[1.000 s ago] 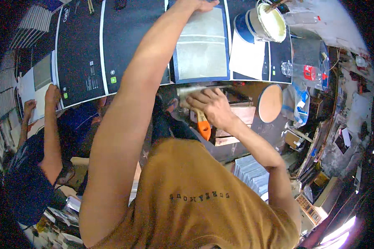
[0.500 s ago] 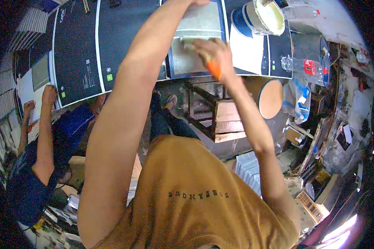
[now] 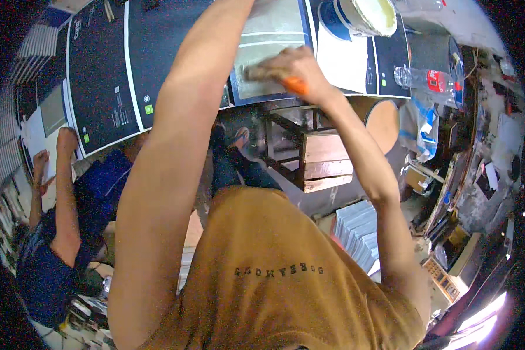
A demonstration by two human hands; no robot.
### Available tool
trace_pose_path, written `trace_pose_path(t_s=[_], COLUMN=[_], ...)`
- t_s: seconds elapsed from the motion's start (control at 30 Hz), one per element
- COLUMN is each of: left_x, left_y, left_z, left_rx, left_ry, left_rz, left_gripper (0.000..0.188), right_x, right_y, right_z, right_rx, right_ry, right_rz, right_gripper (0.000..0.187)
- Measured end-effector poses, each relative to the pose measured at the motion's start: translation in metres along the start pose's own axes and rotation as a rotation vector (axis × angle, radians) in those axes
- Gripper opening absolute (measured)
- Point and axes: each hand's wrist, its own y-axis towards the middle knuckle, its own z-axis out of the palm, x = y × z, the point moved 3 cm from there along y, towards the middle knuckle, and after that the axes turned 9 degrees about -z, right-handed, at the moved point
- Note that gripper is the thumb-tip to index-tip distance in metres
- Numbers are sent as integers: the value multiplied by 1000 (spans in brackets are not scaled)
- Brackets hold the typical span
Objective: The person applies adhesive to paper sheets using a brush and stacks the treated sheets onto a pile.
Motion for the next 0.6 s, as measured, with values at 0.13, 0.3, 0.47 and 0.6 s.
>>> trace_pose_path(t_s=[0.13,0.3,0.47,0.6], left_x=[10,4,7,24], left_y=[-1,-7,-10,-11], left_z=[-3,-6,0,-4], left_rx=[-14,-36,-54,-69], left_ry=[-15,-4,12,-21], left_rz=[-14,15,26,7], left_gripper=[81,80,79,78], right_x=[50,-15,-56,11], right_y=[-60,-51,-28,-88], right_z=[8,-11,12,-25], right_rx=[143,-94,68,335], right_ry=[160,35,63,140], right_rz=[-5,-40,-90,-68], right_gripper=[30,30,34,28])
